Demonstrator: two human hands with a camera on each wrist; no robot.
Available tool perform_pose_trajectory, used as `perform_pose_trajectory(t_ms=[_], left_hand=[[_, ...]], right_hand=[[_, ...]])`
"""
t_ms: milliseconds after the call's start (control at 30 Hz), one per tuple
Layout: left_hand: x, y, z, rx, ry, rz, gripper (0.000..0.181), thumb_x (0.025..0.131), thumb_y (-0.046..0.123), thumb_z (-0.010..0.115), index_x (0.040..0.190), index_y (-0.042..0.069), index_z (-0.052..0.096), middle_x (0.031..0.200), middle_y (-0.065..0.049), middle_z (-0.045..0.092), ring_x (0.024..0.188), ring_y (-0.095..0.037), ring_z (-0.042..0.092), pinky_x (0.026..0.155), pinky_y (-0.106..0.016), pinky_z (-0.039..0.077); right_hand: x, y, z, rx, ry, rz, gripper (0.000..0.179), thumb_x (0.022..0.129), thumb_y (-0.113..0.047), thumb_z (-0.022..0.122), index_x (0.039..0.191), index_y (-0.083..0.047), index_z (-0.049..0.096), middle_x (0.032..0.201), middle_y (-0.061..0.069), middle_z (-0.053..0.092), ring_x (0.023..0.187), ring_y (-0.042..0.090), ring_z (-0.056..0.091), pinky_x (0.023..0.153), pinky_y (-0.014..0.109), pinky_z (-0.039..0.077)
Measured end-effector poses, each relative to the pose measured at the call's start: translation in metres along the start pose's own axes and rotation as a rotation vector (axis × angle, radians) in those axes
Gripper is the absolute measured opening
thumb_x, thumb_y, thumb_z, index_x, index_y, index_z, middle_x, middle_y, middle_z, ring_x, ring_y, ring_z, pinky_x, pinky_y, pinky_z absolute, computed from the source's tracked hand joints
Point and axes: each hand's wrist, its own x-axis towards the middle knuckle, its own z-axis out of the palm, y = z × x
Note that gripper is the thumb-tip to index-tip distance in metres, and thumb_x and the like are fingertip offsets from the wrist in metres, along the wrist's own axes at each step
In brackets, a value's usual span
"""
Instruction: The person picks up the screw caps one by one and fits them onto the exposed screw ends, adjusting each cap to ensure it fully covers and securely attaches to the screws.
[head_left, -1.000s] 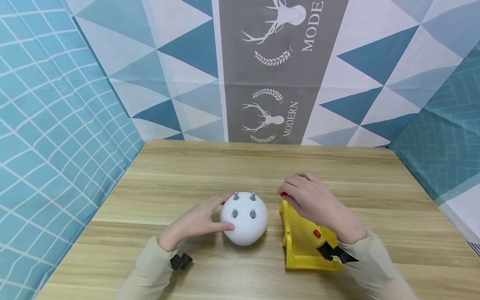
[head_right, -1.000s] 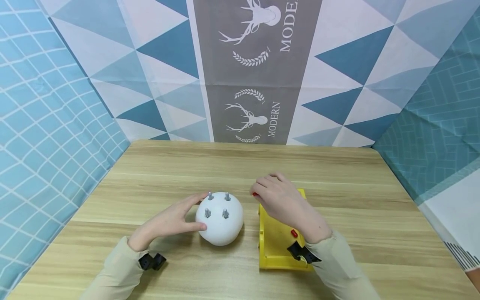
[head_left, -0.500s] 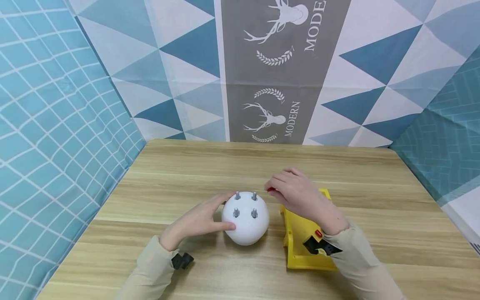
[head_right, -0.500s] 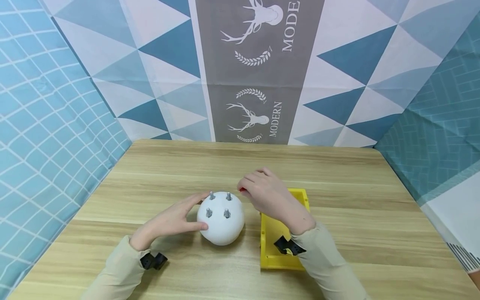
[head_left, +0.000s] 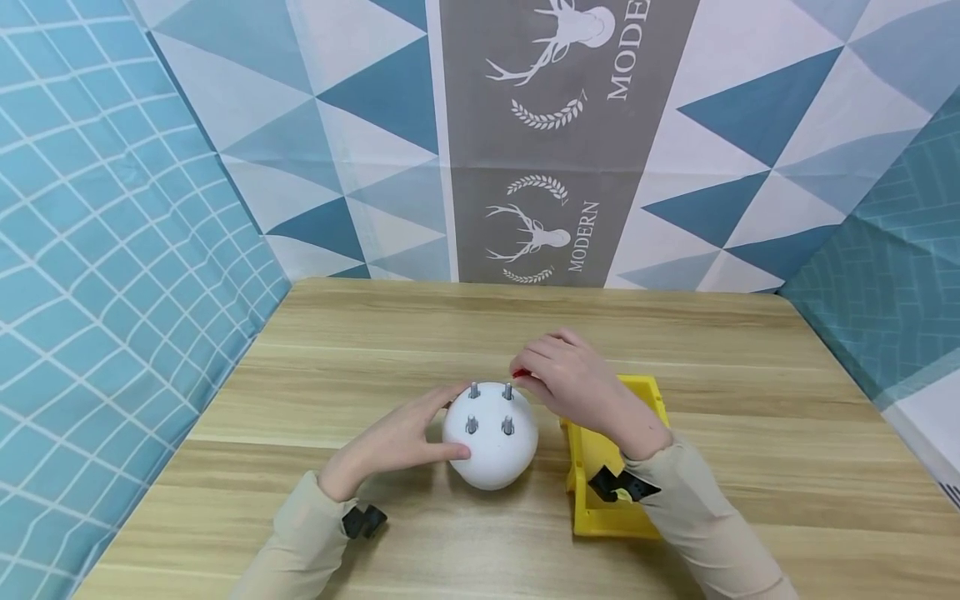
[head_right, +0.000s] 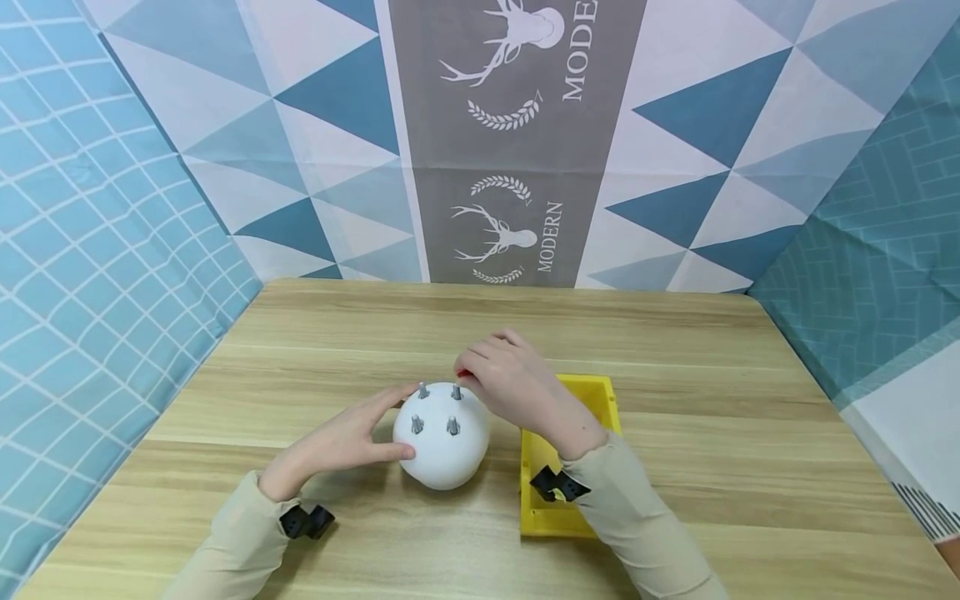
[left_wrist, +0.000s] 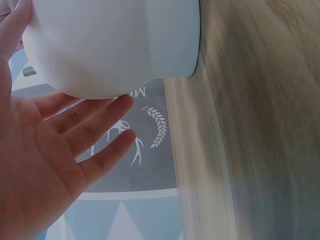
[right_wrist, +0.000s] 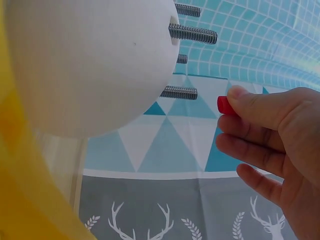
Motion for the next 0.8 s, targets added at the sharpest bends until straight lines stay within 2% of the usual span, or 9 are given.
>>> perform_pose_trajectory(t_ms=[567,800], left_hand=[[0.000,-0.002,0.001,-0.009,-0.005,-0.017,0.087,0.070,0.068,0.059,0.141,0.028,0.031,0.136,0.008,0.042,0.120,-0.011,0.044,0.099,-0.042,0.037],[0.000,-0.004,0.001,-0.013,0.000,-0.005,0.084,0.070,0.067,0.059,0.140,0.030,0.031,0.133,0.010,0.045,0.118,-0.009,0.046,0.097,-0.041,0.038]], right_hand=[[0.012,-0.008,0.010,0.025,-0.013,-0.027,0.009,0.079,-0.017,0.071,0.084,-0.014,0.065,0.082,-0.004,0.065,0.080,0.013,0.060,0.082,0.028,0.041],[0.017,-0.011,0.015,0.028,-0.042,-0.020,0.010,0.078,-0.018,0.072,0.085,-0.015,0.066,0.082,-0.006,0.065,0.081,0.011,0.060,0.082,0.027,0.040]])
